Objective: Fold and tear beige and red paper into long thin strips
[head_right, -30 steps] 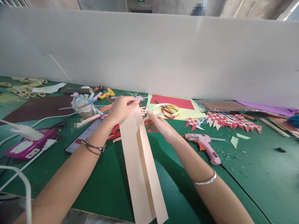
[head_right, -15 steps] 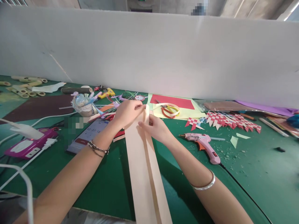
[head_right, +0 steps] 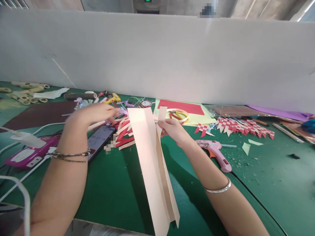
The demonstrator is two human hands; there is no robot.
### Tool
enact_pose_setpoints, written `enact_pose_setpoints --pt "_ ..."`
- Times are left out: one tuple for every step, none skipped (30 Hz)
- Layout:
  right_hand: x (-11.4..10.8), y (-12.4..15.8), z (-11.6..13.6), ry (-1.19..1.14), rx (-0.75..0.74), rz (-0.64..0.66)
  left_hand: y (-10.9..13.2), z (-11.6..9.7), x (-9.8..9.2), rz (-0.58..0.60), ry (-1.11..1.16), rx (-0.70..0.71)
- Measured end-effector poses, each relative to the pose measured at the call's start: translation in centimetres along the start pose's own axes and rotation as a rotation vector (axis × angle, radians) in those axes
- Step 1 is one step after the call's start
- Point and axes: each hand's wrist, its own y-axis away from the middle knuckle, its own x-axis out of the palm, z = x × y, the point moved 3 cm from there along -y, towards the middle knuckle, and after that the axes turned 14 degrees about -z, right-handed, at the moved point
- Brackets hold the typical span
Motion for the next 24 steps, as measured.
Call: enact_pose_setpoints --pt "-0.1 -0.1 0.1 0.003 -0.007 -0.008 0.1 1.2 -0.5 0.078 -0.064 -0.115" --pt "-0.2 -0.1 0.1 0.005 -0.012 -0.010 0.4 2.4 -0.7 0.176 -0.112 -0.252" --pt "-0.3 -0.2 0.1 0.004 -0.017 -0.010 0.7 3.4 -0.7 0.267 -0.140 -0.364" --pt "-0.3 -0.2 0.1 0.002 -0.019 -0.008 1.0 4.1 -0.5 0.339 -0.140 -0.444" --pt "-0.3 -0.3 0.0 0.001 -0.020 -0.007 1.2 4.6 -0.2 0.391 -0.122 -0.489" --pt "-0.3 -0.3 0.0 -0.002 -0.023 -0.004 1.2 5.0 0.3 0.422 -0.100 -0.504" --pt "-0.3 -0.3 0.0 -0.003 -0.025 0.002 1.2 5.3 0.8 0.444 -0.087 -0.511" --pt "-0.2 -0.3 0.0 -0.003 -0.027 0.008 1.1 5.6 1.3 0.456 -0.084 -0.518" --pt "-0.2 -0.2 0.0 -0.002 -0.029 0.016 0.9 5.9 1.7 0.467 -0.089 -0.529" --pt "-0.2 -0.2 0.0 0.000 -0.031 0.021 0.8 6.1 2.1 0.476 -0.098 -0.543" --pt "-0.2 -0.2 0.0 0.001 -0.034 0.024 0.6 6.2 2.3 0.482 -0.109 -0.556" --pt "-0.1 -0.1 0.1 0.001 -0.037 0.026 0.4 6.2 2.3 0.482 -0.116 -0.560" --pt "-0.1 -0.1 0.1 0.003 -0.040 0.027 0.3 6.1 2.1 0.475 -0.118 -0.557" --pt "-0.1 0.0 0.2 0.005 -0.041 0.027 0.2 6.0 1.9 0.462 -0.117 -0.551" --pt "-0.1 0.0 0.3 0.010 -0.042 0.026 0.1 5.7 1.5 0.439 -0.112 -0.530" --pt "-0.2 0.0 0.3 0.016 -0.043 0.025 0.1 5.3 1.0 0.403 -0.103 -0.490" --pt "-0.2 0.0 0.3 0.024 -0.045 0.024 0.1 4.7 0.6 0.359 -0.090 -0.433" --pt "-0.2 0.0 0.3 0.035 -0.050 0.022 0.0 4.1 0.2 0.304 -0.070 -0.360" --pt "-0.2 0.0 0.4 0.048 -0.058 0.015 0.0 3.3 -0.1 0.239 -0.037 -0.277" --pt "-0.3 0.0 0.4 0.063 -0.068 0.004 0.0 2.4 -0.3 0.173 0.010 -0.192" --pt "-0.4 0.0 0.4 0.083 -0.081 -0.009 0.1 1.5 -0.3 0.115 0.070 -0.116" --pt "-0.4 0.0 0.4 0.104 -0.095 -0.025 0.1 0.6 -0.2 0.066 0.141 -0.056" --pt "-0.4 0.0 0.5 0.123 -0.110 -0.040 0.2 -0.3 0.0 0.034 0.214 -0.009" --pt "-0.4 0.0 0.5 0.134 -0.124 -0.046 0.3 -1.1 0.4 0.018 0.277 0.026"
